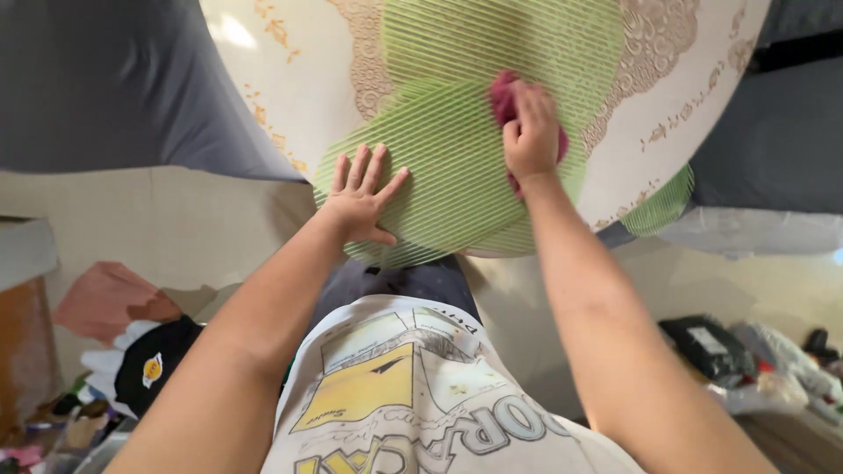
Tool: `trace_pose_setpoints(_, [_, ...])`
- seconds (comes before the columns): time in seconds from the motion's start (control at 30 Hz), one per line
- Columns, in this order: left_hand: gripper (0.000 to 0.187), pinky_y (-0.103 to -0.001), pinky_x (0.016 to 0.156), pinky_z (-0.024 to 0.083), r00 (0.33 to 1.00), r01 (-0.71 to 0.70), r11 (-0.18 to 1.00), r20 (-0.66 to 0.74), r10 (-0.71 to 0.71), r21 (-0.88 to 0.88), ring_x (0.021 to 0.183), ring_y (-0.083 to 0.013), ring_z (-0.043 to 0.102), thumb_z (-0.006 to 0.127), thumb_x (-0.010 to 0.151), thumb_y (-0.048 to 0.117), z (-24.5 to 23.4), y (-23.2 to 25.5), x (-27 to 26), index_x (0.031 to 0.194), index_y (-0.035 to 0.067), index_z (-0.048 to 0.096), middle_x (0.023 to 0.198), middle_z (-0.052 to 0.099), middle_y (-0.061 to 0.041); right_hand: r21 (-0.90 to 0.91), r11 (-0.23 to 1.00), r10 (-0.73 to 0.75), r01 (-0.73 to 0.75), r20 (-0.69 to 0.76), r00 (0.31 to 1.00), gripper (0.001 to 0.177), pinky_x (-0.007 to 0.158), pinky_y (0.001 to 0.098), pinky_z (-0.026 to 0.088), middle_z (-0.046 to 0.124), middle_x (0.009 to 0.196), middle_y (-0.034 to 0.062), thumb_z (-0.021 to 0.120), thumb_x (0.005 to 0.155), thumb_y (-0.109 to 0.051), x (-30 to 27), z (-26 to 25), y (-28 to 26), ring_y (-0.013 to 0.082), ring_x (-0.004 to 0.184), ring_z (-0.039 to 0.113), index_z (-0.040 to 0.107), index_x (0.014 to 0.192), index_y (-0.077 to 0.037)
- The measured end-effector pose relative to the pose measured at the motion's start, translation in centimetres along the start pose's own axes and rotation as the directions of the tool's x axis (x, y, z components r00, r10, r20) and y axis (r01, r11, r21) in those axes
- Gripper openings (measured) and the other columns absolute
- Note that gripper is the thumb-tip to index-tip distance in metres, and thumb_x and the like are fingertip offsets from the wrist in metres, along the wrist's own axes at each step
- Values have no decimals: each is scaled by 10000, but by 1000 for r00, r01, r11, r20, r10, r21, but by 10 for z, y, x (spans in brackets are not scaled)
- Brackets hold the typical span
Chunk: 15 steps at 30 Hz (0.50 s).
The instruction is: Cleaning a table and placemats using a cloth.
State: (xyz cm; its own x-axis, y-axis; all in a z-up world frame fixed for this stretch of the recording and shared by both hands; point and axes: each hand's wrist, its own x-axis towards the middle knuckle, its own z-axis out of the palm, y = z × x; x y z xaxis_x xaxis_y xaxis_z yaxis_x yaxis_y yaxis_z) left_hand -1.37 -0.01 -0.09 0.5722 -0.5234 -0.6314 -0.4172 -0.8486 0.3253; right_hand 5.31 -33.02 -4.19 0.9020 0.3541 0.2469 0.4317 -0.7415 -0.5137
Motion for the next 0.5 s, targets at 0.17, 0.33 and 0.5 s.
trace_pose_setpoints(0.17, [1397,-642,1214,-34,1000,-6,1000,-5,6,17,1560,-452,-125,820,581,745,-9,1,-4,1653,342,21,1708,-109,-211,-169,903,354,-394,-225,908,567,1276,583,213,486,1582,164,543,962,-114,-11,89,-85,387,1513,388,494,1524,-58])
trace_pose_setpoints(0.33, [1333,-646,1233,-46,999,-4,999,52,2,37,1581,-445,-138,811,610,775,-5,0,-4,1631,327,80,1717,-99,-204,-4,1000,-25,26,158,987,565,1254,534,271,524,1534,134,596,909,-123,8,34,-108,376,1464,433,546,1471,-89])
trace_pose_setpoints(0.5, [1399,-634,1218,-43,1000,-11,1000,-11,11,-26,1561,-443,-127,841,563,734,-6,0,-7,1648,353,45,1709,-107,-200,-74,995,66,-60,86,994,528,1299,482,344,589,1485,87,563,911,-45,35,33,-12,339,1446,516,610,1434,-100])
